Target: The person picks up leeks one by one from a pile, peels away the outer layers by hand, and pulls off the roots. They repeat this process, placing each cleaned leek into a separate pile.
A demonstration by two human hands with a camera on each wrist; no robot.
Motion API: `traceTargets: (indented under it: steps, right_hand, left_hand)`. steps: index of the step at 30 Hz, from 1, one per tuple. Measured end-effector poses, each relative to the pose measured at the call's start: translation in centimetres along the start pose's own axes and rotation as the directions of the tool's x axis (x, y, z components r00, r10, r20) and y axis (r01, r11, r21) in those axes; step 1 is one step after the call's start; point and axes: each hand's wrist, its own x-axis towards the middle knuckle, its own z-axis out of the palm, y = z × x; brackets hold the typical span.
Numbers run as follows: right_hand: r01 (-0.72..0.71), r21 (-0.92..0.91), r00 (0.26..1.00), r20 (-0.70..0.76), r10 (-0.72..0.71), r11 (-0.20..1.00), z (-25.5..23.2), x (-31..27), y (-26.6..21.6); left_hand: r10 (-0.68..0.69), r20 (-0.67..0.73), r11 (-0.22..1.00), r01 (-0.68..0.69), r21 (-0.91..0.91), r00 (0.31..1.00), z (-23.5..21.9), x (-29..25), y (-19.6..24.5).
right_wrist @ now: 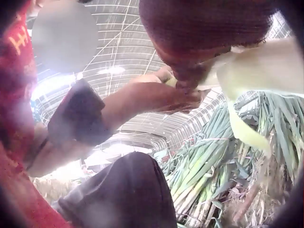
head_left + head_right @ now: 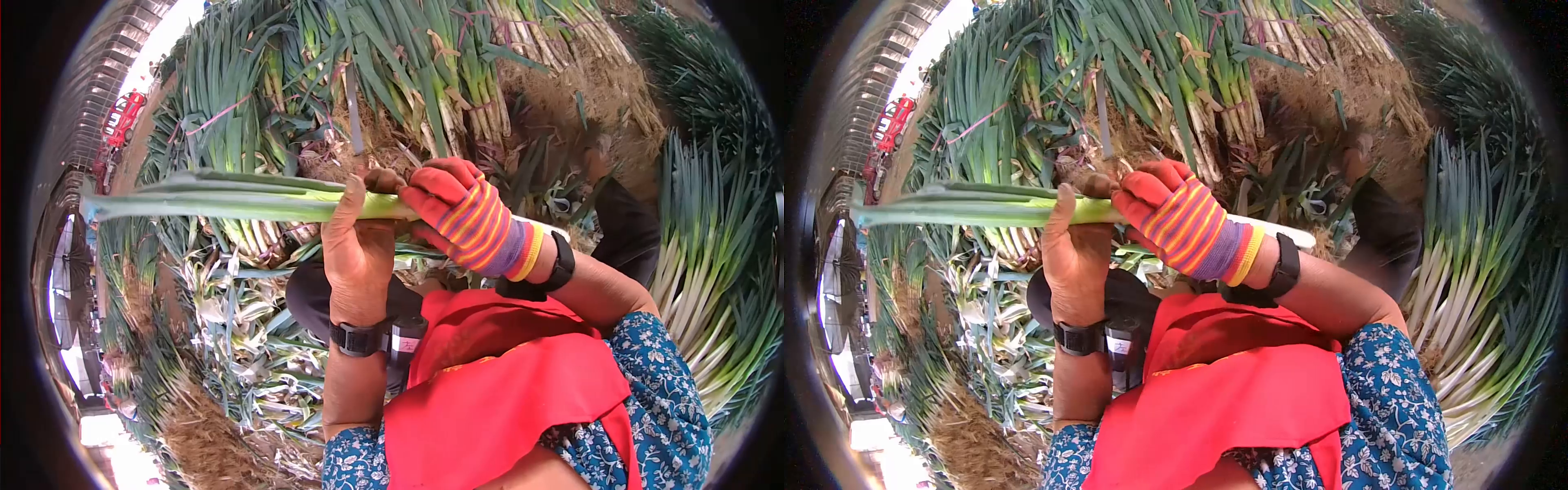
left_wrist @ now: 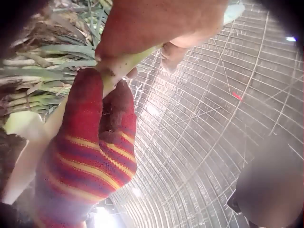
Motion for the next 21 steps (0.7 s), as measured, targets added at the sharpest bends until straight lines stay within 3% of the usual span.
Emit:
traceTargets:
  steps: [2,6,8,10,12,13,15,16,18,19,20,21]
  right_hand:
    - [0.014,-0.049,0.998,-0.064,-0.018,0.999,0.3,0.1,-0.1]
    - [0.042,-0.119,0.993,-0.101,-0.055,0.992,-0.2,0.7,0.0]
    - [0.162,-0.179,0.981,0.136,-0.139,0.97,-1.0,1.2,-0.4]
    - [0.21,-0.236,0.964,0.214,-0.16,0.949,-0.8,0.7,-1.2]
    - [0.347,-0.226,0.841,0.504,-0.195,0.91,2.2,-3.3,-1.3]
    - [0.408,-0.205,0.748,0.633,-0.197,0.889,3.8,-5.6,-1.3]
    - [0.521,-0.128,0.506,0.843,-0.185,0.844,4.8,-7.6,-1.2]
    - [0.524,-0.127,0.503,0.844,-0.186,0.842,4.5,-7.8,-0.5]
    - [0.108,0.013,0.418,0.906,-0.057,0.994,3.2,-8.0,2.0]
    - [0.097,0.013,0.422,0.905,-0.053,0.995,7.4,-16.9,5.7]
    - [-0.488,0.288,0.682,0.715,0.155,0.824,12.5,-22.7,11.7]
    - [-0.199,-0.037,0.401,0.909,0.116,0.979,3.4,-13.9,6.8]
  left_hand:
    - [-0.05,-0.077,0.995,0.056,0.078,0.996,0.1,-0.1,-0.2]
    - [-0.038,-0.074,0.999,0.037,-0.01,0.997,-0.5,0.2,-0.8]
    - [0.025,-0.142,0.997,-0.036,-0.073,0.989,-0.2,0.5,-1.0]
    - [0.037,-0.152,0.994,-0.051,-0.092,0.988,-0.6,0.9,-1.4]
    - [0.142,-0.097,0.985,-0.151,-0.088,0.985,-1.1,1.3,-1.6]
    - [0.129,-0.212,0.989,-0.141,-0.042,0.969,-0.3,1.0,-1.0]
    - [0.148,-0.174,0.988,-0.154,-0.025,0.974,-1.2,1.4,-0.9]
    - [0.177,-0.143,0.984,-0.179,-0.003,0.974,-1.6,1.5,-0.9]
    - [0.16,-0.118,0.987,-0.158,0.028,0.98,-1.9,1.3,-0.8]
    - [0.207,-0.152,0.978,-0.202,0.049,0.966,-2.0,1.1,-0.3]
    - [0.25,-0.181,0.968,-0.241,0.07,0.951,-1.9,0.9,0.2]
    - [0.271,-0.188,0.96,-0.252,0.118,0.944,-1.8,0.6,1.4]
